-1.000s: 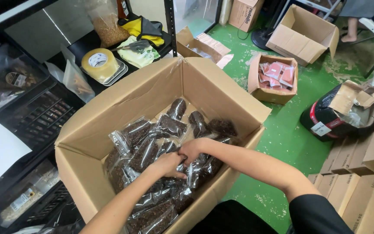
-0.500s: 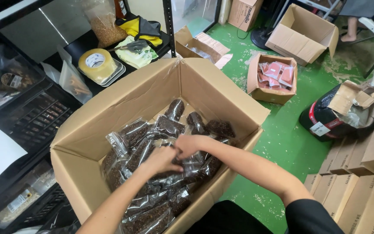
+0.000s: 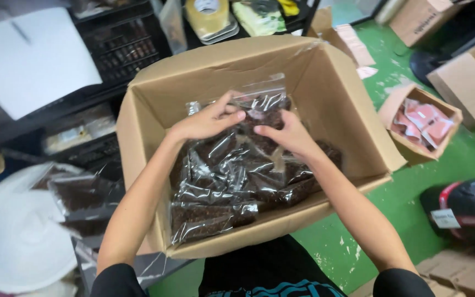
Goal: The person transfers plastic pouches containing brown food items from a small tray into a larger cardboard box, then writes on a sheet of paper and the side of the box.
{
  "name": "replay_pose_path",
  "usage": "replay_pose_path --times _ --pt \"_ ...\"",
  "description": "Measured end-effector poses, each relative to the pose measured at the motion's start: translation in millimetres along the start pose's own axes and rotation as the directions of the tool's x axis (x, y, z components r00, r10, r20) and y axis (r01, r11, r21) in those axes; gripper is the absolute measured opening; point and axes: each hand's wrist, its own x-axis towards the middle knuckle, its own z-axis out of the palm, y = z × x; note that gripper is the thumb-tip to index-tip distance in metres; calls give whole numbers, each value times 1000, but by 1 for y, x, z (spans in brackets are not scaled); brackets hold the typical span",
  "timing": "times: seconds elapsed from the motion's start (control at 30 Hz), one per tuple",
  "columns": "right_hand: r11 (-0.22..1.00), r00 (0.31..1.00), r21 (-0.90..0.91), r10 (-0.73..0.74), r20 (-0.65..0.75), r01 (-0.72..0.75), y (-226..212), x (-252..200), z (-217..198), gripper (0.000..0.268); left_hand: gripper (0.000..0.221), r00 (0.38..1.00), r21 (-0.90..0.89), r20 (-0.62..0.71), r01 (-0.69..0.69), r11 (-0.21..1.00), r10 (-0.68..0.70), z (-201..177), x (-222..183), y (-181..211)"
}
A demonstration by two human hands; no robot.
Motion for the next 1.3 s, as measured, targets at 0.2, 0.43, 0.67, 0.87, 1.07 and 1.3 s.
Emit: replay_pose_path --times 0.2,0.43,0.67,0.87,1.07,1.3 --pt "962 973 259 137 -187 -85 -7 2 -9 38 115 847 668 54 363 650 -528 -13 15 -133" --pt "966 990 253 -13 -142 49 -9 -11 -18 46 67 738 890 -337 453 58 -585 61 42 -174" --pt "925 999 377 -50 -19 53 21 -2 -22 34 99 935 897 -287 339 284 -209 61 -34 -38" --pt "901 986 417 -158 47 125 -25 -58 25 41 67 931 383 -364 169 908 -20 2 -189 84" --pt "902 969 421 -181 169 96 -22 -139 155 56 58 885 -94 -409 201 975 -221 -48 -410 69" --pt "972 971 175 -185 154 157 -13 -179 352 40 53 750 -212 -457 430 878 -478 -71 -557 -1"
